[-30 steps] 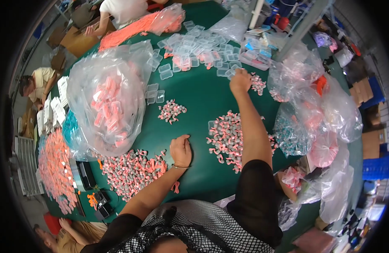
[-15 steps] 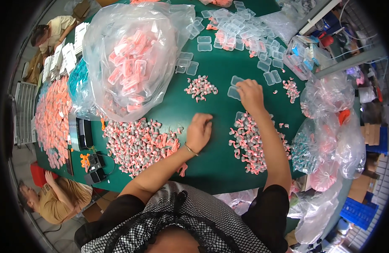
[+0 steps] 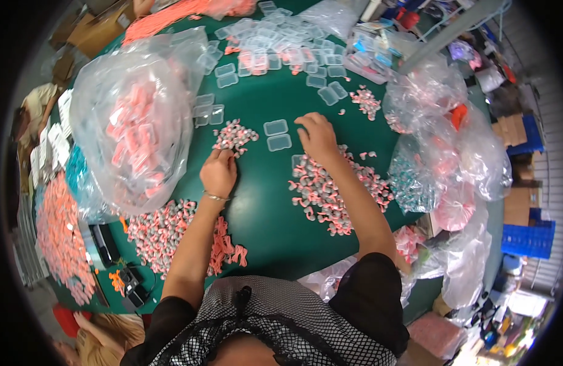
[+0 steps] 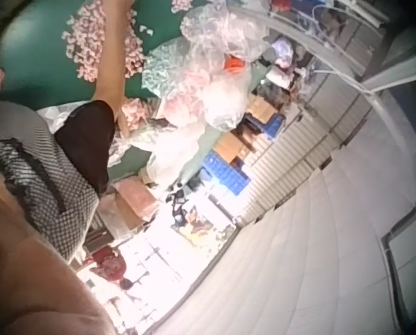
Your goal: Sorting small pink and white objects into small plastic containers.
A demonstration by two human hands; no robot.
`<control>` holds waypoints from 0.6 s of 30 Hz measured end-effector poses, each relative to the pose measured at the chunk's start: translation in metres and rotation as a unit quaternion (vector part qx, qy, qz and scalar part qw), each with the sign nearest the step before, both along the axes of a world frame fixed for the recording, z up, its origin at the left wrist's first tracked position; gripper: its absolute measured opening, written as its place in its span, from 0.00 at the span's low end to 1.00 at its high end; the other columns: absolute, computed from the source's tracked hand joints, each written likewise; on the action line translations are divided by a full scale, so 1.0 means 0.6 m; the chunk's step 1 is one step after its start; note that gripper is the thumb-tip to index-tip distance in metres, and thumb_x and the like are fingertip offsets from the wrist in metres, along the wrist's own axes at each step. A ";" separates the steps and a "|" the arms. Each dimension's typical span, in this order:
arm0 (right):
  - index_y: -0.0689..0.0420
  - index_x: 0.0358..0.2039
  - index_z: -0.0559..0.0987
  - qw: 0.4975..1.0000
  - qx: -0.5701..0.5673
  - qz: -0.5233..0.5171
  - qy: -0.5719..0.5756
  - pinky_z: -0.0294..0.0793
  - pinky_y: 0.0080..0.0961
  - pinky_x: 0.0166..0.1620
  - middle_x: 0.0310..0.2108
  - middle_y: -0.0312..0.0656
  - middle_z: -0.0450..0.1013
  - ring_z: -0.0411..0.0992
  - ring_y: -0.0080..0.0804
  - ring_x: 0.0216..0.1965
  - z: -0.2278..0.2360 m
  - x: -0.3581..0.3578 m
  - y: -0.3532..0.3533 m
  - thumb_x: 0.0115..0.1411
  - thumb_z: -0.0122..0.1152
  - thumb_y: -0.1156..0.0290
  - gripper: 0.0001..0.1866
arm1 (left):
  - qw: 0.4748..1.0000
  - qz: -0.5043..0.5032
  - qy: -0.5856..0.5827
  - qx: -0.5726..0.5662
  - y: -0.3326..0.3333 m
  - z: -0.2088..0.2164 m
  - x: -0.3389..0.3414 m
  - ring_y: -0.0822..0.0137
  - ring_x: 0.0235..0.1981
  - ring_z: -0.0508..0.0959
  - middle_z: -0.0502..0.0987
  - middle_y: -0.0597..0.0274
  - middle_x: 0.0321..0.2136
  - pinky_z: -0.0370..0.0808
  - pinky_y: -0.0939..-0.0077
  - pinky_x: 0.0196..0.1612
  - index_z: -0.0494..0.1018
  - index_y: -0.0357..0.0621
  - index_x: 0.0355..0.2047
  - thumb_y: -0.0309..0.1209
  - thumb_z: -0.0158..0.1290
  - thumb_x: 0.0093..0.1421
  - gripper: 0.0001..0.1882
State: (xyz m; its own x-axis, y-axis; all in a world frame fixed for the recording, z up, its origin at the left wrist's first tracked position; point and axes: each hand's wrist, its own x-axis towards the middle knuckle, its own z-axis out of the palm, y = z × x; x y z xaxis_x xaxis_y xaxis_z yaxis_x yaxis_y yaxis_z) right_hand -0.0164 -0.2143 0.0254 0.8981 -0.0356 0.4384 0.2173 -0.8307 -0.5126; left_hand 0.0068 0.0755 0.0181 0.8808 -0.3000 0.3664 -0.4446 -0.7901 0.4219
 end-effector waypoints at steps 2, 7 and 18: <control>0.54 0.39 0.80 0.998 0.009 -0.068 -0.012 0.73 0.38 0.44 0.37 0.43 0.74 0.74 0.44 0.41 -0.009 -0.002 -0.077 0.53 0.63 0.76 0.12 | 1.000 -0.027 -0.007 0.012 -0.005 0.015 0.004 0.54 0.30 0.79 0.76 0.58 0.29 0.76 0.60 0.32 0.76 0.46 0.28 0.28 0.57 0.52 0.03; 0.54 0.38 0.81 0.974 0.018 -0.220 0.060 0.76 0.37 0.39 0.32 0.42 0.76 0.76 0.42 0.33 -0.015 -0.010 -0.189 0.55 0.64 0.74 0.09 | 0.987 -0.106 -0.033 0.113 -0.006 0.028 0.008 0.58 0.28 0.77 0.73 0.59 0.27 0.74 0.63 0.29 0.74 0.45 0.26 0.26 0.56 0.49 0.03; 0.54 0.35 0.80 0.964 -0.062 -0.226 0.126 0.75 0.38 0.38 0.31 0.44 0.77 0.77 0.44 0.33 -0.054 0.015 -0.212 0.53 0.63 0.76 0.07 | 0.992 -0.080 0.087 -0.039 -0.024 0.011 -0.010 0.51 0.31 0.80 0.78 0.57 0.33 0.77 0.59 0.33 0.77 0.45 0.36 0.27 0.56 0.58 0.05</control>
